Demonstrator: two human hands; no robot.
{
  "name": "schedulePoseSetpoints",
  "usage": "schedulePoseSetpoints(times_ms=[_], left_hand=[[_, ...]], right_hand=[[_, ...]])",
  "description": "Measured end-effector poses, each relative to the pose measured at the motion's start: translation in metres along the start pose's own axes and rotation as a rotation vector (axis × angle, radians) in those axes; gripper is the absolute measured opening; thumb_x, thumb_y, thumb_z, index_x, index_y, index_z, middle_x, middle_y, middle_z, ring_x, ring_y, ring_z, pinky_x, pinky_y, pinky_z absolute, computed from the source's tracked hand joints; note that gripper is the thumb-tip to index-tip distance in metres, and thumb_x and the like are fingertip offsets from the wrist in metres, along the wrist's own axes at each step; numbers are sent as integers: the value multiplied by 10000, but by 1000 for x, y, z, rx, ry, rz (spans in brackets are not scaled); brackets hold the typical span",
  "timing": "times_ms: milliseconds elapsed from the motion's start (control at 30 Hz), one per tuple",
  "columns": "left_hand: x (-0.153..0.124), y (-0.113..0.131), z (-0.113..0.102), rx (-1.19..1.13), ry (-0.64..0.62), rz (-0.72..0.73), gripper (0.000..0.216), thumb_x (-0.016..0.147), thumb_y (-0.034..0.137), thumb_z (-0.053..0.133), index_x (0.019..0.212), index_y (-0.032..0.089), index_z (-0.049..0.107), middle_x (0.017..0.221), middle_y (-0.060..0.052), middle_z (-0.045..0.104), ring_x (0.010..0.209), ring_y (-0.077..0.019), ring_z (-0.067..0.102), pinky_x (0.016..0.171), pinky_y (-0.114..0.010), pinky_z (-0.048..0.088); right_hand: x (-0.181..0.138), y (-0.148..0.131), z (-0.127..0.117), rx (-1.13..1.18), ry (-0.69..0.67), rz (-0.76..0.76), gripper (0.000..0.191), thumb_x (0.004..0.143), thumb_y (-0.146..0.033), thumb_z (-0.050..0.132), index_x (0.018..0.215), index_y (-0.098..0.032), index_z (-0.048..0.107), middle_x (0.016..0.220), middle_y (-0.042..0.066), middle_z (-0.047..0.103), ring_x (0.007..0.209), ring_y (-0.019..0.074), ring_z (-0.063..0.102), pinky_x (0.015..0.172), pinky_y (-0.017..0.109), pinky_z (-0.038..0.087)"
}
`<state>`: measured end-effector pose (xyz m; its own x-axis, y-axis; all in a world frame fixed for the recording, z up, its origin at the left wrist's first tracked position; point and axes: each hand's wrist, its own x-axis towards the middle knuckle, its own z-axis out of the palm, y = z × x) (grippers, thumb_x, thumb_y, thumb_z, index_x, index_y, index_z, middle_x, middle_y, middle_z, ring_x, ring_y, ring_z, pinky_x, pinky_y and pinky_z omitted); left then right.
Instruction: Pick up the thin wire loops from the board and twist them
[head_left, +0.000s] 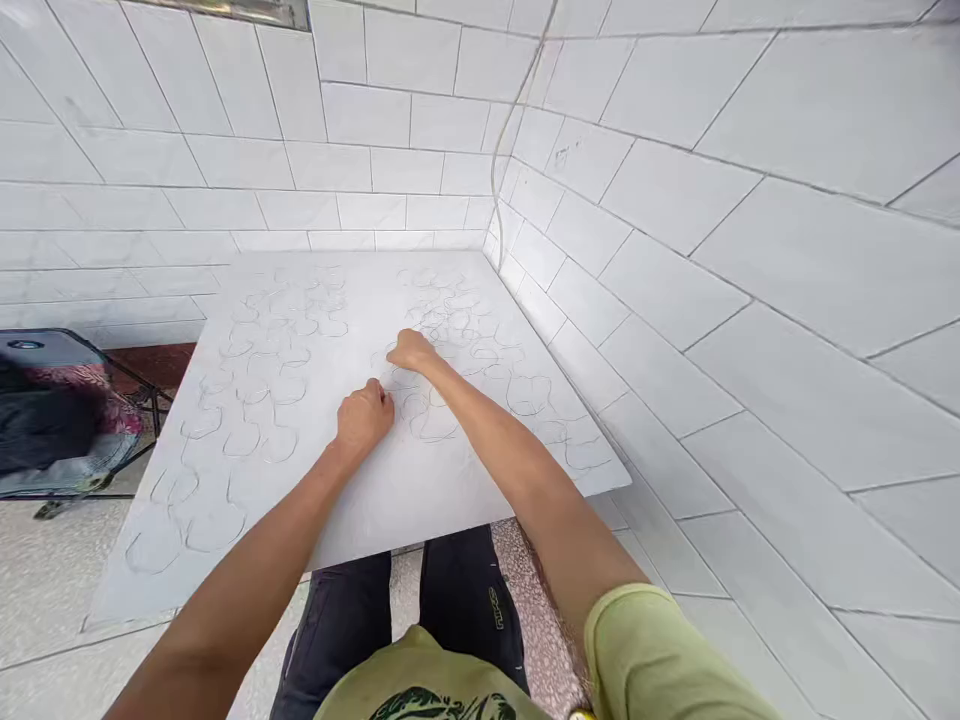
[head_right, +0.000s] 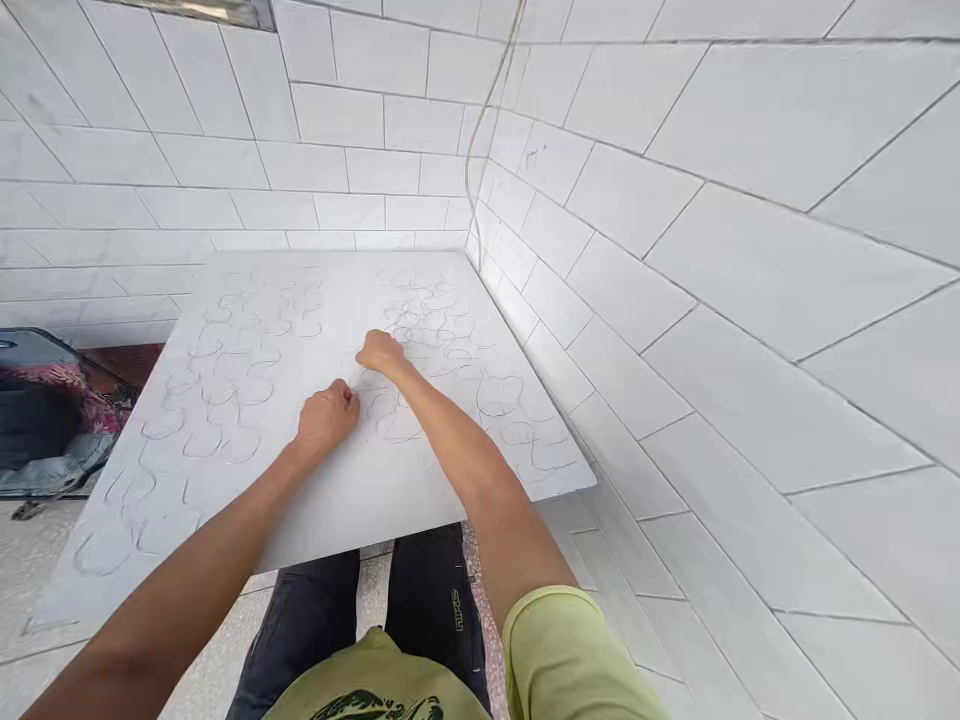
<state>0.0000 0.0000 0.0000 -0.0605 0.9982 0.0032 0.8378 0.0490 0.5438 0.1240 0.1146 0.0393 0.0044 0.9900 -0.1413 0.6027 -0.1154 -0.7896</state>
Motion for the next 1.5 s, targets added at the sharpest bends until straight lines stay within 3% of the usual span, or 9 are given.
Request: schedulePoseSetpoints(times_ms=[100,200,333,433,633,900,1033,1200,1500], left_hand=[[13,-2,-7,-187,-124,-118,120,825,259,642,915,181,631,845,-152,743,876,-333,733,771,-404,533],[18,-7,-12,-320,-176,-149,142,883,314,581,915,180,614,772,-112,739,583,-224,684,553,-319,508],[13,-12,-14,-748,16,-95,369,976,502,460,1040,174,615,1062,-131,746,519,-123,614,426,-251,458],[7,-10,-13,-924,15,40,466,945,598,526,1065,167,659,1134,-128,735,495,-92,555,414,-243,462],[6,-7,-7,-1030,-73,113,396,916,535,635,1009,158,713,945,-73,715,489,-83,526,414,-239,454],[3,-8,-13,-1088,-148,92,403,915,544,643,1025,170,745,712,-4,593,499,-100,513,419,-240,438],[0,-5,-14,-1048,-141,71,424,906,553,653,1071,177,760,677,5,570,476,-94,466,390,-233,371],[5,-9,-16,-1071,-92,56,363,891,496,701,1085,198,772,647,26,526,462,-60,373,427,-219,270],[7,-12,-23,-1159,-286,75,316,884,466,718,1014,182,764,623,35,469,466,-57,320,446,-229,208]], right_hand=[[-8,11,-16,58,-51,11,241,651,-14,675,585,-173,506,621,57,595,633,167,577,509,247,339],[-21,20,-29,188,-87,-3,144,756,-99,638,667,-162,544,711,66,667,520,96,507,442,230,285],[-43,31,-34,358,-78,-29,75,826,-176,594,755,-156,578,855,77,716,518,63,511,408,207,277],[-54,39,-28,608,-33,-41,75,802,-217,640,783,-152,609,847,74,712,531,70,527,396,200,279],[-63,50,-10,794,0,-96,129,803,-287,659,826,-166,619,843,60,712,573,89,573,405,201,341],[-69,59,-15,666,-51,-175,131,852,-319,646,872,-189,637,873,36,727,592,92,583,455,203,428],[-71,62,-15,706,-79,-261,289,917,-465,625,903,-181,675,791,32,685,581,104,588,429,208,398],[-72,63,-10,785,-117,-242,347,914,-516,650,930,-173,705,705,9,634,504,93,541,406,215,369],[-73,63,-12,864,-217,-224,340,861,-509,717,891,-172,689,628,-30,557,469,84,479,386,217,376]])
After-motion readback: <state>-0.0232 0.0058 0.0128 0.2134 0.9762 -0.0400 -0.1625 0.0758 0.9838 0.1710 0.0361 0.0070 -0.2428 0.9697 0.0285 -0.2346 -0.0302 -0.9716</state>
